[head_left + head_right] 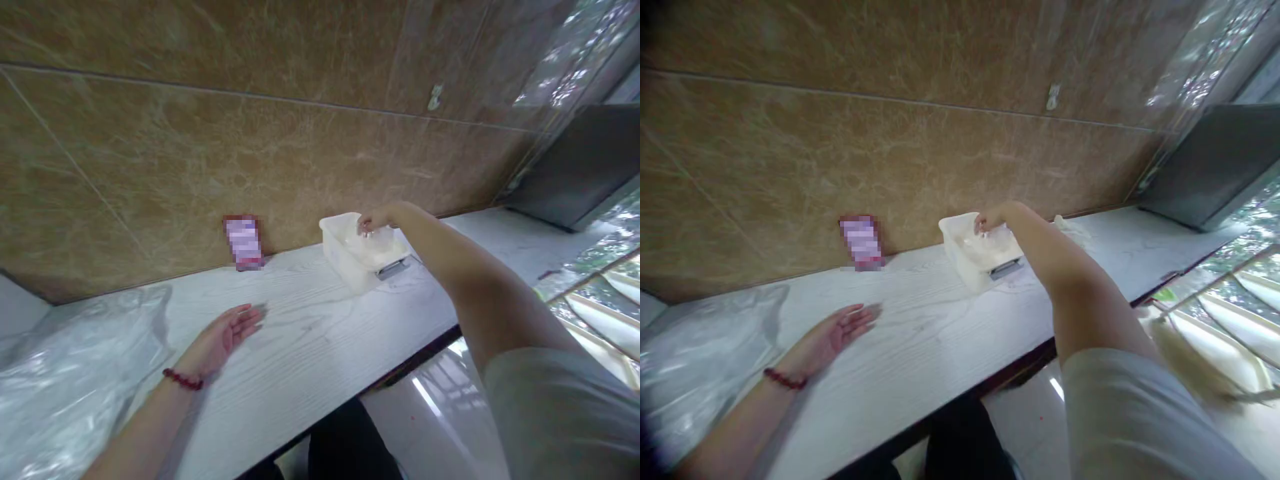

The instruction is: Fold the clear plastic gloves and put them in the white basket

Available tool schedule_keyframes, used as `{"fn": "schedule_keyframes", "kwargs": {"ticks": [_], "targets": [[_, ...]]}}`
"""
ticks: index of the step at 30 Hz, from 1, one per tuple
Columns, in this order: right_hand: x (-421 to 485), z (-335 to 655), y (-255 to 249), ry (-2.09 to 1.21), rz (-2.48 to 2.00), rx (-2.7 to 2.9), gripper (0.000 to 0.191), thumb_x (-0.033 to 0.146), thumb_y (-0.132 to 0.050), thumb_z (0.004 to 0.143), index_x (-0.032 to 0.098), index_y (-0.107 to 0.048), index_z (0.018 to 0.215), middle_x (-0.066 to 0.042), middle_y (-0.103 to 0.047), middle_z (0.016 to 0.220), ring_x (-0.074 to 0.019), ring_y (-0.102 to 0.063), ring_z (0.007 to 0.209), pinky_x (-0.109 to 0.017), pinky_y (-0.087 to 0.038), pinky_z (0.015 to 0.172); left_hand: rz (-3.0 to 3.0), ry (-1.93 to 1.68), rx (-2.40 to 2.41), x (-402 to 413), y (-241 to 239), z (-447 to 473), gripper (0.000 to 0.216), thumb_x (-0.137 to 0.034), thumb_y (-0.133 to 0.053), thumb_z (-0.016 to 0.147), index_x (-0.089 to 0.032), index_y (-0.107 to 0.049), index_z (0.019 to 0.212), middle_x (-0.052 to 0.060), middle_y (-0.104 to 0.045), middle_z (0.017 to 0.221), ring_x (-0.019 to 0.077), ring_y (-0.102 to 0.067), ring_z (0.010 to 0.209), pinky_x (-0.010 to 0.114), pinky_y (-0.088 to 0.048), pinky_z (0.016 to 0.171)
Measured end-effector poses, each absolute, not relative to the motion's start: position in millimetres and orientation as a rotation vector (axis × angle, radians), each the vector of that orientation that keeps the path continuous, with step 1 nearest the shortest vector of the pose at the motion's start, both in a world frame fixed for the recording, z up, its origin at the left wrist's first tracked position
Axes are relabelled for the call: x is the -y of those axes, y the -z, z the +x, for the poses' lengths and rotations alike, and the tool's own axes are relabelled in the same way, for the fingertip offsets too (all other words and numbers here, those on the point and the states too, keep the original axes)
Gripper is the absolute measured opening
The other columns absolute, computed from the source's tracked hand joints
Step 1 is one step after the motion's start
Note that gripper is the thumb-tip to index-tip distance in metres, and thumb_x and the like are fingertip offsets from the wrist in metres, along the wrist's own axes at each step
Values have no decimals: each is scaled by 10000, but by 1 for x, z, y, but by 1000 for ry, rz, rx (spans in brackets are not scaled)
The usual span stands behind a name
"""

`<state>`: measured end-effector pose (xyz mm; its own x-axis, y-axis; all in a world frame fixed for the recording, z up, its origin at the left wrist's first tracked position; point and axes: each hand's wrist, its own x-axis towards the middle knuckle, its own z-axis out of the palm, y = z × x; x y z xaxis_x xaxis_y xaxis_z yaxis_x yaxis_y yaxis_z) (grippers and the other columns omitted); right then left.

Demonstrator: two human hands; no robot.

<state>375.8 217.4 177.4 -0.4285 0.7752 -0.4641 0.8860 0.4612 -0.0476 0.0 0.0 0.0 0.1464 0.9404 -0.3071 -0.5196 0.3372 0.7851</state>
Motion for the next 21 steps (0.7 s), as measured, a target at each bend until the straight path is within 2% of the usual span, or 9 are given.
{"fn": "schedule_keyframes", "kwargs": {"ticks": [5,10,14,18,21], "targets": [[-230,350,-173,385,1311,-2255,255,147,-598,655,175,-637,906,-6,-630,846,-149,-549,786,-238,-384,688,586,-1115,-873,-3,3,0,234,-168,-483,793,-119,-566,1005,124,-603,1056,216,-524,1043,360,-379,954],[-238,334,-160,385,1281,-2158,222,94,-654,563,179,-662,768,12,-616,682,-170,-551,734,-294,-391,712,599,-1083,-862,-6,8,-5,234,-198,-478,801,-137,-582,1002,118,-601,1065,214,-512,1060,350,-371,960],[-244,339,-139,484,1355,-2005,239,123,-695,526,182,-657,755,-2,-625,716,-184,-570,750,-314,-413,708,629,-1078,-856,-6,9,-5,250,-219,-495,793,-143,-585,1013,119,-594,1084,219,-501,1074,356,-353,974],[-248,347,-116,573,1620,-1972,239,228,-688,578,189,-641,809,-28,-636,790,-203,-586,773,-353,-433,682,638,-1076,-865,-5,7,-4,248,-219,-505,785,-147,-588,1007,115,-589,1093,223,-493,1082,365,-346,980],[-246,349,-108,585,1630,-2023,224,204,-694,573,214,-641,790,-27,-643,788,-193,-585,744,-361,-434,677,631,-1074,-885,-5,6,-5,246,-215,-508,782,-151,-588,1005,112,-592,1089,219,-501,1073,357,-352,976]]}}
